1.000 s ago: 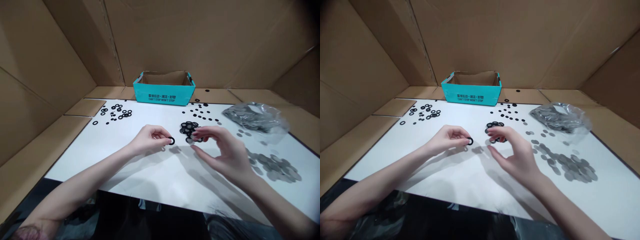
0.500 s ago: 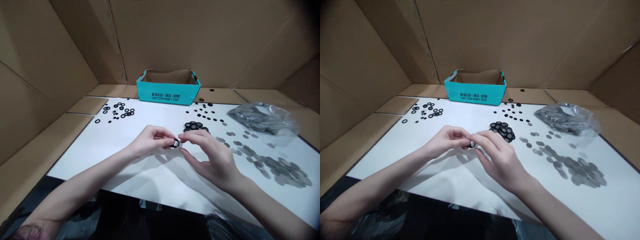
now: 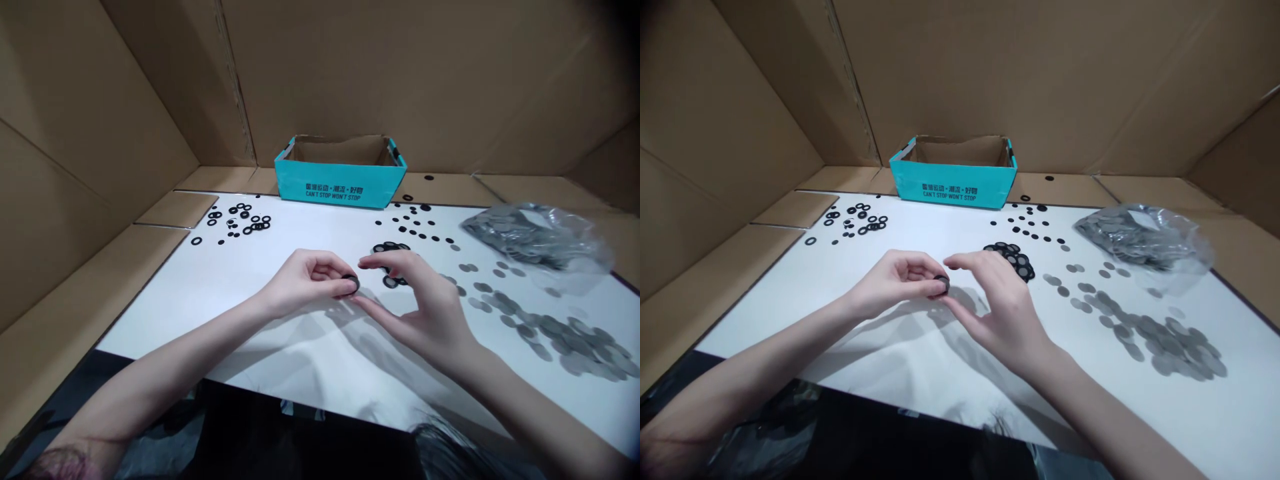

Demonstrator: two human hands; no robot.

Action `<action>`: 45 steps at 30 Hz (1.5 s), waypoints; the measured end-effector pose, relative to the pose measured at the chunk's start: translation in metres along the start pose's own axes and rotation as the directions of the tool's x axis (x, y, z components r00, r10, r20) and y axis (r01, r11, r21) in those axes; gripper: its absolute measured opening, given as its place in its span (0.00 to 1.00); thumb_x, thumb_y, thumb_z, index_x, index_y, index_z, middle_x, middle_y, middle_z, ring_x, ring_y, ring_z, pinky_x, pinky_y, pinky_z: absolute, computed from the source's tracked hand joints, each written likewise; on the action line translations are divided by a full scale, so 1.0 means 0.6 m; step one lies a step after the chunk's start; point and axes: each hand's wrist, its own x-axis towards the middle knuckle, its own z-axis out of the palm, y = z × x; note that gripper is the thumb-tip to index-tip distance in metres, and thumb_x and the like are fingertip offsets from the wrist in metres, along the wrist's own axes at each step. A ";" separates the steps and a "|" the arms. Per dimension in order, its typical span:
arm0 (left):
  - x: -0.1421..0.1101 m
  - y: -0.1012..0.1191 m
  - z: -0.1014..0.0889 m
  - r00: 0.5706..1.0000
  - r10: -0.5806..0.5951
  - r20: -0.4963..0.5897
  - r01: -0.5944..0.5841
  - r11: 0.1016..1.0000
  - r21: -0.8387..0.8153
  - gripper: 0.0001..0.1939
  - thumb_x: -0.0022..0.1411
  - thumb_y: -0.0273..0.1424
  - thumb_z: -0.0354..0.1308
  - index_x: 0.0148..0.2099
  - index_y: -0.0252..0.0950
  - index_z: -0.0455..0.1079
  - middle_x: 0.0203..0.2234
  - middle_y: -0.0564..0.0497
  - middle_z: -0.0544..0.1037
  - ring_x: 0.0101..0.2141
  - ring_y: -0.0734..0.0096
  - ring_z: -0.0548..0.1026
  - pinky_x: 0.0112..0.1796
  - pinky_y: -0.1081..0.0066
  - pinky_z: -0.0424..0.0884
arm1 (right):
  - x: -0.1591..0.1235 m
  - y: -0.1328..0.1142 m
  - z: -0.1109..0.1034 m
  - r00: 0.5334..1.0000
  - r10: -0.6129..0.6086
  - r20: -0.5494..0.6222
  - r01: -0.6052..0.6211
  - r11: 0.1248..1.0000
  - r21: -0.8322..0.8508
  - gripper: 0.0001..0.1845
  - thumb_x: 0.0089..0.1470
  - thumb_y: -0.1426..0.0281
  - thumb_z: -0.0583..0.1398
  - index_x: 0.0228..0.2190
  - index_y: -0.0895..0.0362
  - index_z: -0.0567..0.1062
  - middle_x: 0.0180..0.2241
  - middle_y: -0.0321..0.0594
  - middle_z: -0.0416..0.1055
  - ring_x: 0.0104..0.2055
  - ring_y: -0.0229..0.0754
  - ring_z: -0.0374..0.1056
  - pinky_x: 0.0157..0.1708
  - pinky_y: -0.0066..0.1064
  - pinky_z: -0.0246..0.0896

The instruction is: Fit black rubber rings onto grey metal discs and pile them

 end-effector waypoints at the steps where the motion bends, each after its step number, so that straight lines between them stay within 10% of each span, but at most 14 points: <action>1: -0.001 0.001 0.001 1.000 0.002 -0.007 -0.002 1.000 0.003 0.08 0.53 0.28 0.72 0.36 0.31 0.79 0.26 0.51 0.80 0.28 0.76 0.77 0.34 0.74 0.72 | -0.001 0.002 0.002 0.998 0.061 0.010 -0.061 0.998 0.016 0.16 0.59 0.72 0.67 0.46 0.49 0.71 0.40 0.41 0.80 0.40 0.47 0.79 0.36 0.37 0.74; 20: -0.003 -0.006 -0.004 0.913 0.394 0.107 -0.408 0.873 0.266 0.15 0.64 0.26 0.63 0.53 0.35 0.73 0.38 0.50 0.78 0.39 0.72 0.76 0.47 0.68 0.71 | -0.011 -0.011 0.026 0.895 0.442 0.058 -0.434 0.833 0.342 0.13 0.57 0.73 0.65 0.42 0.49 0.70 0.31 0.32 0.77 0.32 0.41 0.78 0.38 0.36 0.69; 33: -0.015 0.013 -0.024 0.902 0.287 0.322 -0.416 0.781 0.467 0.19 0.69 0.30 0.58 0.61 0.40 0.63 0.36 0.52 0.75 0.38 0.69 0.74 0.43 0.67 0.69 | 0.005 -0.013 0.009 0.876 0.426 0.227 -0.483 0.768 0.421 0.13 0.51 0.76 0.64 0.36 0.50 0.68 0.32 0.30 0.69 0.30 0.36 0.71 0.30 0.28 0.66; 45: -0.015 0.003 -0.015 0.942 0.242 0.231 -0.310 0.891 0.331 0.23 0.67 0.31 0.61 0.61 0.39 0.61 0.36 0.52 0.74 0.39 0.68 0.74 0.42 0.68 0.68 | -0.004 -0.008 0.005 0.888 0.395 0.235 -0.454 0.832 0.319 0.13 0.52 0.76 0.63 0.36 0.50 0.67 0.29 0.29 0.69 0.32 0.39 0.72 0.35 0.32 0.66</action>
